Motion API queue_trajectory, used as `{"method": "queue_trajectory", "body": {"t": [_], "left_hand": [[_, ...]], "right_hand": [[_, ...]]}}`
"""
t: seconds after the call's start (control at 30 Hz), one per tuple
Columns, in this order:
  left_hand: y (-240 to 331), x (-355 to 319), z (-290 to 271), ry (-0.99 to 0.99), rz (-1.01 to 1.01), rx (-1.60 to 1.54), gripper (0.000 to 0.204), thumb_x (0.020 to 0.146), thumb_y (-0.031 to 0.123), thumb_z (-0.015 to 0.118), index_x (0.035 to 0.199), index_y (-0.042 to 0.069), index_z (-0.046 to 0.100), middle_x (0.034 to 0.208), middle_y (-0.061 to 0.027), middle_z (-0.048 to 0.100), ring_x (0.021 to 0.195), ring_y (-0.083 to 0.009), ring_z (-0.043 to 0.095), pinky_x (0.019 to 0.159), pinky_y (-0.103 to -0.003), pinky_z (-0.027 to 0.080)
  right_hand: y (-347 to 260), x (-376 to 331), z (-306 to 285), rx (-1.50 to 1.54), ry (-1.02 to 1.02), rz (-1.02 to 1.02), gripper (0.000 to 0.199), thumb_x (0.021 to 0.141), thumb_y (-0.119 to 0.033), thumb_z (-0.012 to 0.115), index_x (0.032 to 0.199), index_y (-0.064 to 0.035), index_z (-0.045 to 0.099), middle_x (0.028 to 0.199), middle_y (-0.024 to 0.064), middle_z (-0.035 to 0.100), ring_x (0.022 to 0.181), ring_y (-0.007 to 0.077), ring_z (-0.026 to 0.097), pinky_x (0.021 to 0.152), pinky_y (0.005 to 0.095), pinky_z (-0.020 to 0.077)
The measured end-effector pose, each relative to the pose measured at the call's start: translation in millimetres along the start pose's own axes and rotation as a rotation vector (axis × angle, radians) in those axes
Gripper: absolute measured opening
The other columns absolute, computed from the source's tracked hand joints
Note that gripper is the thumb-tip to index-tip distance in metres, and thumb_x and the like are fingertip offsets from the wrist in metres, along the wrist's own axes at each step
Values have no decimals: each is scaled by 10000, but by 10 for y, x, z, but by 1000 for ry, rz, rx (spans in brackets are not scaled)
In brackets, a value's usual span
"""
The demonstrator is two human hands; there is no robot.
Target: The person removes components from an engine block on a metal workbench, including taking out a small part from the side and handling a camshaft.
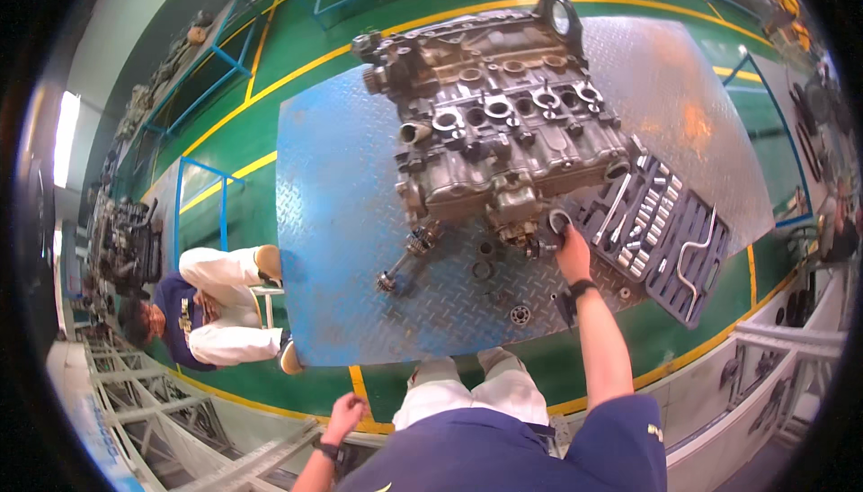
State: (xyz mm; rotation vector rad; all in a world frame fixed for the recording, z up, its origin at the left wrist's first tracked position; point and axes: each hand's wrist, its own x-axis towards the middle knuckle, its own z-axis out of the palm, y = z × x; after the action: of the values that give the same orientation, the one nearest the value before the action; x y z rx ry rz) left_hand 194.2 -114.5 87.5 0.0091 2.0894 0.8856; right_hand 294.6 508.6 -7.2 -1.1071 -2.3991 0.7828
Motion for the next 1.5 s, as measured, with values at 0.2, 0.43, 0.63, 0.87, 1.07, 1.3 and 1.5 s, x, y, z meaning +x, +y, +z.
{"method": "queue_trajectory", "body": {"t": [0.2, 0.43, 0.63, 0.87, 1.07, 1.3, 1.5], "left_hand": [[671, 935, 47, 120, 349, 301, 182, 751, 87, 569, 906, -7, 583, 744, -136, 632, 676, -274, 620, 649, -340, 503], [1509, 2196, 455, 275, 713, 686, 438, 675, 186, 651, 1043, -7, 515, 984, -190, 546, 981, -359, 499, 839, -447, 418], [1944, 2879, 840, 374, 652, 924, 354, 702, 223, 661, 965, 26, 532, 975, -143, 574, 986, -313, 525, 816, -461, 406], [1836, 3211, 866, 280, 615, 812, 155, 786, 169, 604, 863, 37, 579, 846, -156, 633, 860, -343, 606, 748, -470, 441], [1886, 3128, 730, 226, 545, 767, 123, 758, 157, 626, 758, 34, 640, 795, -181, 646, 810, -353, 618, 741, -454, 441], [1720, 2867, 495, 176, 584, 730, 153, 739, 168, 651, 746, 15, 649, 782, -192, 643, 787, -356, 628, 720, -450, 485], [1316, 2734, 199, 154, 599, 712, 141, 733, 151, 664, 755, 14, 643, 788, -195, 634, 798, -366, 612, 726, -457, 482]], "right_hand": [[-19, -1068, -597, 49, -87, 177, 227, 776, -146, 641, 863, 12, 503, 803, 220, 591, 818, 432, 549, 695, 460, 437], [-94, -2432, -1501, -38, -90, 285, 202, 752, -93, 655, 801, 24, 498, 631, 173, 518, 602, 351, 512, 564, 393, 413], [47, -3296, -1954, -151, -96, 498, 189, 735, -63, 663, 819, 14, 512, 630, 122, 499, 571, 251, 477, 561, 350, 411], [-37, -3562, -2055, -215, -69, 564, 190, 748, -76, 664, 843, 17, 528, 670, 142, 529, 626, 292, 515, 587, 377, 427], [-278, -3176, -1838, -221, -210, 462, 191, 761, -97, 657, 839, 2, 515, 690, 156, 539, 674, 346, 527, 618, 400, 431], [-785, -2080, -1227, -108, -306, 238, 212, 763, -129, 657, 864, 5, 527, 764, 192, 583, 759, 375, 566, 660, 409, 453], [-1408, -1501, -433, -33, -426, 76, 228, 793, -172, 617, 938, -5, 560, 901, 206, 622, 873, 387, 581, 732, 439, 465]]}}
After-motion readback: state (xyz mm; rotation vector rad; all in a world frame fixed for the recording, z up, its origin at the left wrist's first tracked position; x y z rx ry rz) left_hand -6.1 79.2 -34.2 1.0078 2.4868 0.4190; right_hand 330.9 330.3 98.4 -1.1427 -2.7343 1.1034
